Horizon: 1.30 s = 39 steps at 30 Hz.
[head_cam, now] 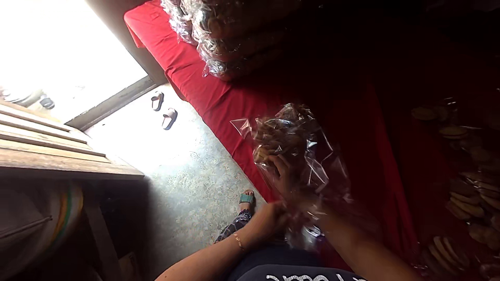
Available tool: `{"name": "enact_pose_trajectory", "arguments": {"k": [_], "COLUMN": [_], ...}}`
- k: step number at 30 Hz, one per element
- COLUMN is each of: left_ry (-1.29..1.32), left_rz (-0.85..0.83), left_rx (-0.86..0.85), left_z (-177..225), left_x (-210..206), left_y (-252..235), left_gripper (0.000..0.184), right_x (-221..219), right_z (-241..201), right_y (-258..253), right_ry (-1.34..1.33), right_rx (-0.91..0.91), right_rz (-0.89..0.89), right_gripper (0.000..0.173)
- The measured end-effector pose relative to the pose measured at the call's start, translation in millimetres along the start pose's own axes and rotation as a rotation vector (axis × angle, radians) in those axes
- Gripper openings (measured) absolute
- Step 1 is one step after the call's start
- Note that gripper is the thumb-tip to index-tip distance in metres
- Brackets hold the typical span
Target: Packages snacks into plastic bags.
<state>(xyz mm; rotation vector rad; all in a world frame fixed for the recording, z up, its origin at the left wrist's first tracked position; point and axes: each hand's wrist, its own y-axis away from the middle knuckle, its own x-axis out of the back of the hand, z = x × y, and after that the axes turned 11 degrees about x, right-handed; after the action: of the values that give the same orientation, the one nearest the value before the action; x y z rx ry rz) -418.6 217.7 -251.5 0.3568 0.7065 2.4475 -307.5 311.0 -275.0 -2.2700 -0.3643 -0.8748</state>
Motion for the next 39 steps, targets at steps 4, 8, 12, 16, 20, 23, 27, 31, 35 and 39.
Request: {"name": "enact_pose_trajectory", "arguments": {"k": [4, 8, 12, 16, 20, 23, 27, 31, 35, 39], "left_ry": [-0.445, -0.528, -0.073, 0.167, 0.036, 0.034, 0.100, 0.022, 0.104, 0.147], "left_rz": [-0.266, -0.431, 0.003, 0.253, 0.016, -0.026, -0.035, -0.172, -0.226, -0.102], "left_rx": [-0.044, -0.159, -0.340, -0.267, -0.116, -0.066, -0.089, -0.121, -0.149, -0.159], "left_z": [34.6, 53.8, 42.9, 47.6, 55.1, 61.1, 59.8, 68.2, 63.9, 59.0], "left_x": [-19.9, -0.5, 106.8, 193.1, 209.1, 218.4, 225.2, 211.0, 205.5, 220.1], "left_y": [-5.5, 9.5, 37.3, -27.2, -87.6, -94.4, -111.2, -121.2, -124.6, -120.0], "left_gripper": [0.030, 0.032, 0.037, 0.072, 0.080, 0.076, 0.078, 0.086, 0.088, 0.087], "right_x": [-33.9, 7.2, 38.5, 26.3, 6.1, 24.0, 54.9, 45.6, 18.4, 19.4], "right_z": [18.1, 17.0, 24.0, 17.0, 12.9, -2.0, 0.7, 18.2, 34.7, 40.7], "right_y": [-18.0, 5.2, 58.9, 40.6, 20.8, 40.0, 26.8, 11.1, 4.7, 26.3], "right_ry": [0.261, -0.138, -0.370, -0.301, -0.251, -0.411, -0.588, -0.342, -0.348, -0.352], "right_rx": [0.219, 0.124, -0.001, -0.033, 0.000, -0.346, -0.967, -0.773, -0.474, -0.532], "right_rz": [0.025, -0.249, 0.014, -0.009, -0.104, 0.150, 0.584, 0.423, 0.326, 0.327], "right_gripper": [0.023, 0.053, 0.027, 0.031, 0.035, 0.028, 0.055, 0.046, 0.039, 0.047]}}
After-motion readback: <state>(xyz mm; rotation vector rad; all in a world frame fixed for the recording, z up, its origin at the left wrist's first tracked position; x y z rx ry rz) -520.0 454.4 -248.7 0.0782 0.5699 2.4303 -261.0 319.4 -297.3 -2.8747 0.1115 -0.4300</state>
